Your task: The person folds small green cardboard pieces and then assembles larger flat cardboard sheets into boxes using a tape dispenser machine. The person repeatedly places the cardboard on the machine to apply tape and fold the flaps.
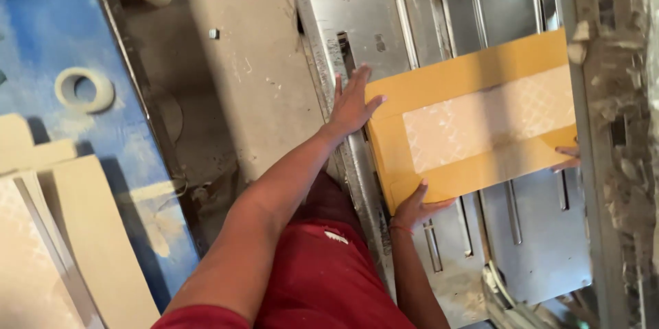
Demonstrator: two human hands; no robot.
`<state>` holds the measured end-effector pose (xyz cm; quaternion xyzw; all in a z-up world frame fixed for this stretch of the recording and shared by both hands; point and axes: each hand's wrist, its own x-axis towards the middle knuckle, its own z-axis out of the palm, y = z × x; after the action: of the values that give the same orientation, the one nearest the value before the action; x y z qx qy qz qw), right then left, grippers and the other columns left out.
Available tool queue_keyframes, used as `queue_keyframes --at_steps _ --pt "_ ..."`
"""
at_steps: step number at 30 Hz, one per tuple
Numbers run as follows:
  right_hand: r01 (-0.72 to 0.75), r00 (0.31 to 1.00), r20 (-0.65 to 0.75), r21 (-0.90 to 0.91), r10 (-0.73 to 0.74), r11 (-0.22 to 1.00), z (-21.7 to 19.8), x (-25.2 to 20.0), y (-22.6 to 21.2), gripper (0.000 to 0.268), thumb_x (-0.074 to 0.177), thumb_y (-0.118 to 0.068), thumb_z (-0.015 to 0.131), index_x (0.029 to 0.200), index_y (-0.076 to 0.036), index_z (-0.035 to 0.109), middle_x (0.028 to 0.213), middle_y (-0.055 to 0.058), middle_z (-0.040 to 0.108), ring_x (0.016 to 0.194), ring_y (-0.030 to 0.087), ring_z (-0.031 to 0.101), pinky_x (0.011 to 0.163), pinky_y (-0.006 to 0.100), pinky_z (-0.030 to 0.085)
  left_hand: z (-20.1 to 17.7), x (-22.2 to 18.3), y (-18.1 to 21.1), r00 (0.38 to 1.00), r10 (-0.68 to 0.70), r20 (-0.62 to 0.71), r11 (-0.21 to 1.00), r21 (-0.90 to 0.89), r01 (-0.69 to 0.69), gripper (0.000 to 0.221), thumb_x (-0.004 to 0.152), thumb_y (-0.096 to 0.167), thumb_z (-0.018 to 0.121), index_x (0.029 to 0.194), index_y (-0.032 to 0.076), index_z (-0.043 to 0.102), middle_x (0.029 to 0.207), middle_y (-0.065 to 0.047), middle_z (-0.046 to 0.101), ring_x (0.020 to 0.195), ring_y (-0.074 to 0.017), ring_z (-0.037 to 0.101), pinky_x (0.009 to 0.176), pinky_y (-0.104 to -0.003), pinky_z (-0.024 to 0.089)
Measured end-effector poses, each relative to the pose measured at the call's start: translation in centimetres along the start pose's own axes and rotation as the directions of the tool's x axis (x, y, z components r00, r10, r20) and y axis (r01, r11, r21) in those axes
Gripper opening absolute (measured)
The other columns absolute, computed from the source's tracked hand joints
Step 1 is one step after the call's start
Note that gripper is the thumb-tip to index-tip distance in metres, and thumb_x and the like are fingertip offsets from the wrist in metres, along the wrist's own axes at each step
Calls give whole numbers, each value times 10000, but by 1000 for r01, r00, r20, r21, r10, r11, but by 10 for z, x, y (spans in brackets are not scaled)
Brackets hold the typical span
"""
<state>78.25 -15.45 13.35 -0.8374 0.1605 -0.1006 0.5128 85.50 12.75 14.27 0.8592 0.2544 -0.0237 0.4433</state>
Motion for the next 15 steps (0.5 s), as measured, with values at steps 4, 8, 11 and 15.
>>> queue_keyframes --at_steps 4,8,11,15 --pt "-31 999 -20 -81 30 996 -3 10 29 923 1050 -269 704 1641 -17 41 1660 246 266 1440 358 429 1194 468 388 -23 -34 -24 997 60 41 987 -151 -53 774 1007 495 590 1589 68 308 1627 -183 352 1543 -352 242 1266 -522 128" --pt "-27 999 34 184 21 983 1 35 81 872 1096 -171 686 1669 -133 31 1644 239 377 1359 375 588 1112 525 575 -63 -117 -85 1000 11 -23 912 -409 -20 780 973 400 682 1573 33 344 1524 -204 521 1388 -340 513 1154 -429 423" --pt "-71 993 112 299 39 952 -2 49 93 878 1106 -209 645 1629 -206 -60 1637 193 346 1351 386 581 1070 562 530 -72 -190 -170 967 -255 18 877 -416 239 757 924 358 706 1523 35 373 1413 -179 609 1253 -320 622 1031 -419 503" --pt "-226 957 259 386 130 894 -13 36 16 919 1008 -290 565 1535 -261 -187 1557 182 407 1283 388 582 1037 565 571 -81 -279 -255 876 -469 -116 806 -462 370 644 902 319 711 1443 42 497 1298 -148 709 1185 -301 687 996 -394 552"
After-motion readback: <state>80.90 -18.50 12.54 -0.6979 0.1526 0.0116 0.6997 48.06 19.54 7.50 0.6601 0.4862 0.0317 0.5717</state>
